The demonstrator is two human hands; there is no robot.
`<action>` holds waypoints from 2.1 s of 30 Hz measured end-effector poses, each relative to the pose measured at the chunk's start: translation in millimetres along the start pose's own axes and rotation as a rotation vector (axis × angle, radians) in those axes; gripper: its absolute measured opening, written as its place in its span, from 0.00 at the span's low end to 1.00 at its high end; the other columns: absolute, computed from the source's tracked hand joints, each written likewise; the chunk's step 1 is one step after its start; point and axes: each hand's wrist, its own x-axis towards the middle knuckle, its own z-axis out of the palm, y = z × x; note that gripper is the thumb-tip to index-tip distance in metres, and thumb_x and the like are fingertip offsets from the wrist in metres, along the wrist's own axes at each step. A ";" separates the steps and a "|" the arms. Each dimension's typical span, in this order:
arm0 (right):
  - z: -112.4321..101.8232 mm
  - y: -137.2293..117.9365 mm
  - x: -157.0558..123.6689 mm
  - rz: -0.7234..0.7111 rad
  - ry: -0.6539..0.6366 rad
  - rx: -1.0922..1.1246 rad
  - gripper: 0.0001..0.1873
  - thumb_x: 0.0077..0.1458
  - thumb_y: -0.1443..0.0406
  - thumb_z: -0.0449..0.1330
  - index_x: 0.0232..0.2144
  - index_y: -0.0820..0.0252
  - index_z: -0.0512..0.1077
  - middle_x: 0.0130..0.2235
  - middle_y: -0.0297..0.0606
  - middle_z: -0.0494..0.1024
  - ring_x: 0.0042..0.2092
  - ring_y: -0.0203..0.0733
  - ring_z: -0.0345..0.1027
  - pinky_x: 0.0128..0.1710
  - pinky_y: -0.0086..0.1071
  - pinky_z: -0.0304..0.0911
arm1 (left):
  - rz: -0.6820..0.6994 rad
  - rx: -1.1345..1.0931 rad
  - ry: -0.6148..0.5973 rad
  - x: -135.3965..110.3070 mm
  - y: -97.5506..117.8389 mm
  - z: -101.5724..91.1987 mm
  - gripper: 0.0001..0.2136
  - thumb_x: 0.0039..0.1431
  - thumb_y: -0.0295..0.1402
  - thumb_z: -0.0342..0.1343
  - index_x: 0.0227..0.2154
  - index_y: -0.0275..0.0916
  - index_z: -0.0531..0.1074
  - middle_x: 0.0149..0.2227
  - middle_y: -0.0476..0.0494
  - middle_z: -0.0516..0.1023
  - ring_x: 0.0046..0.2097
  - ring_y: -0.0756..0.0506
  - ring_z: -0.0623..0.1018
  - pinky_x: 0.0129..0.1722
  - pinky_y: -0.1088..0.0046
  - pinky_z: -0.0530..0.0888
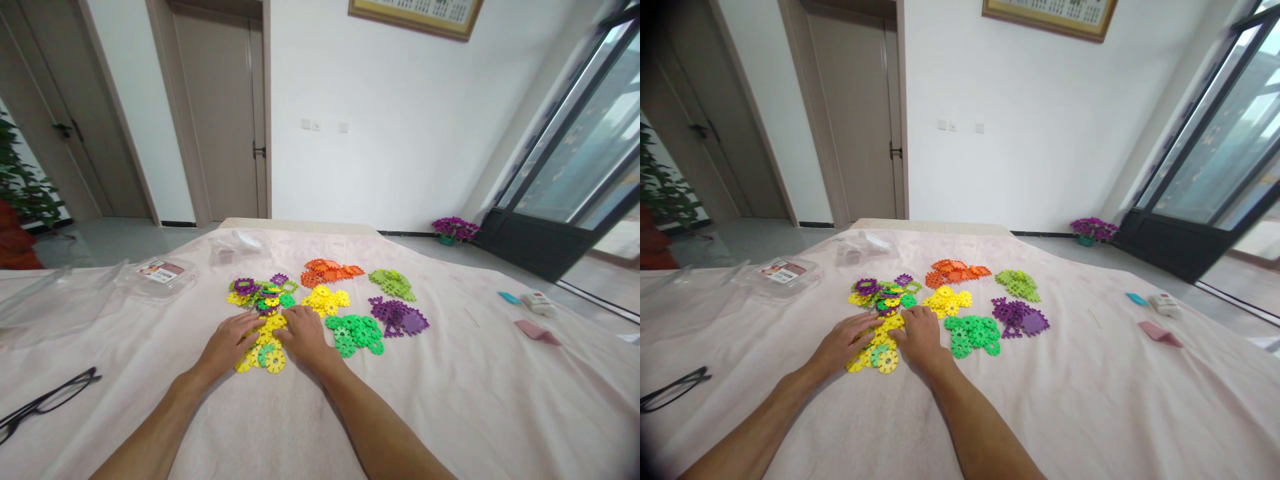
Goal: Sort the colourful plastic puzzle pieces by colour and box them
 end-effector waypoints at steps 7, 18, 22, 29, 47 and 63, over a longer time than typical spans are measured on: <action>4.7 -3.7 3.0 -0.028 -0.006 -0.015 0.17 0.59 0.51 0.65 0.47 0.50 0.78 0.47 0.38 0.78 0.50 0.47 0.66 0.49 0.37 0.57 | 0.032 -0.003 0.021 -0.2 -1.5 2.9 0.18 0.66 0.42 0.51 0.53 0.47 0.80 0.59 0.44 0.78 0.62 0.39 0.74 0.64 0.54 0.68; 1.0 7.4 11.2 0.098 0.026 -0.057 0.15 0.71 0.61 0.51 0.44 0.55 0.78 0.43 0.40 0.82 0.46 0.44 0.71 0.47 0.33 0.58 | -0.067 -0.092 0.050 0.4 2.0 1.2 0.19 0.65 0.40 0.48 0.50 0.43 0.81 0.57 0.42 0.79 0.60 0.40 0.76 0.63 0.56 0.69; -9.4 22.6 15.0 0.243 0.143 -0.001 0.16 0.71 0.61 0.51 0.50 0.53 0.77 0.46 0.39 0.82 0.48 0.44 0.72 0.49 0.33 0.58 | -0.102 -0.121 0.039 0.0 2.0 0.8 0.20 0.65 0.40 0.47 0.51 0.41 0.80 0.58 0.40 0.78 0.60 0.39 0.76 0.64 0.55 0.68; -31.8 55.4 16.1 0.352 0.323 -0.029 0.16 0.68 0.65 0.53 0.53 0.58 0.76 0.52 0.46 0.78 0.53 0.51 0.65 0.55 0.40 0.55 | -0.096 -0.112 0.046 -0.4 1.0 1.5 0.20 0.66 0.39 0.47 0.52 0.41 0.79 0.58 0.40 0.78 0.60 0.40 0.76 0.64 0.56 0.68; -13.8 -5.9 -1.8 0.034 -0.019 0.086 0.11 0.56 0.57 0.68 0.39 0.56 0.79 0.41 0.37 0.79 0.45 0.43 0.68 0.46 0.34 0.57 | -0.082 -0.096 0.045 -0.1 0.3 3.2 0.19 0.66 0.39 0.48 0.51 0.40 0.80 0.58 0.39 0.78 0.60 0.40 0.75 0.64 0.56 0.68; -13.8 33.1 14.1 0.348 0.261 0.386 0.07 0.59 0.60 0.61 0.34 0.57 0.75 0.36 0.34 0.79 0.37 0.41 0.70 0.38 0.32 0.60 | -0.068 -0.100 0.048 -0.6 -5.3 5.8 0.19 0.67 0.39 0.47 0.51 0.42 0.79 0.58 0.40 0.78 0.60 0.40 0.76 0.63 0.56 0.69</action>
